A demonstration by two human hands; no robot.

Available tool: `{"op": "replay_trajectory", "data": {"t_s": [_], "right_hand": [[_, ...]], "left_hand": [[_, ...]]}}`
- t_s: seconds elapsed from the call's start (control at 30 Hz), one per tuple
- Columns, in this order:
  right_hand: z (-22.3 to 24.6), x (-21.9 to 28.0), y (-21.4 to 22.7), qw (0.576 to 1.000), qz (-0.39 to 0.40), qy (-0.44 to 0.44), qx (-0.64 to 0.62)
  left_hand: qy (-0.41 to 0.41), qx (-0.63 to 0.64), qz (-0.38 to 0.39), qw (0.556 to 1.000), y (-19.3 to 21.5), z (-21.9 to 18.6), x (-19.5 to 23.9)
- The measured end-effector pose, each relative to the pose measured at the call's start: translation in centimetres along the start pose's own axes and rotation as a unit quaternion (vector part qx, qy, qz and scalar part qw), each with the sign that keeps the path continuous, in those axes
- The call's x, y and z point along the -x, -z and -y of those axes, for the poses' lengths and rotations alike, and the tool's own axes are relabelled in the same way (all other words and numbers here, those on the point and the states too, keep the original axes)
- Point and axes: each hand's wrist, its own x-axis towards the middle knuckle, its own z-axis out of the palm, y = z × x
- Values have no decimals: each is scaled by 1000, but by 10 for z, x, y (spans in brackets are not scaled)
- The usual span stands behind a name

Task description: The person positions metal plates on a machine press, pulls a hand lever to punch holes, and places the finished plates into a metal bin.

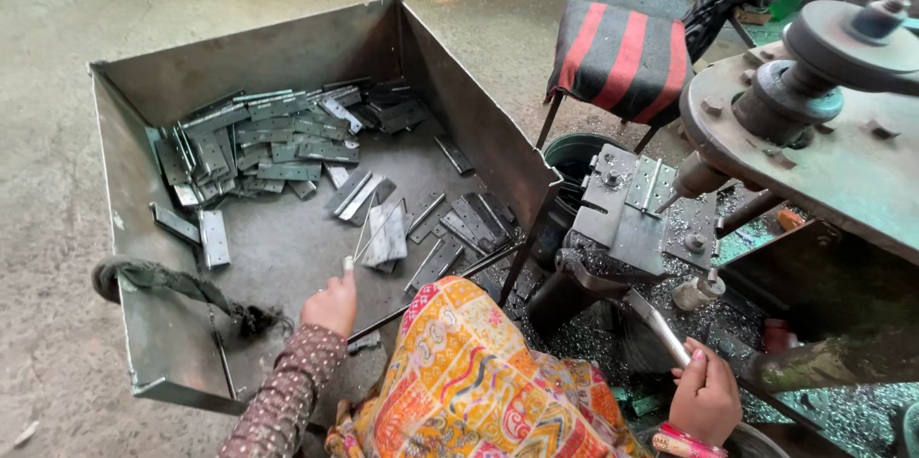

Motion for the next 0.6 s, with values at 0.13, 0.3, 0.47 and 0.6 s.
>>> {"op": "replay_trajectory", "data": {"t_s": [0.13,0.3,0.47,0.6], "right_hand": [[-1,1,-3,1000,-8,8,-14],[0,2,-6,998,-41,-8,-46],[2,3,-5,998,-35,-19,-42],[1,3,-5,997,-42,-13,-65]], "left_hand": [[21,41,-60,997,-1,-15,-34],[61,72,-53,994,-36,-73,-148],[98,83,16,992,-65,-123,-227],[111,92,9,990,-77,-140,-243]]}}
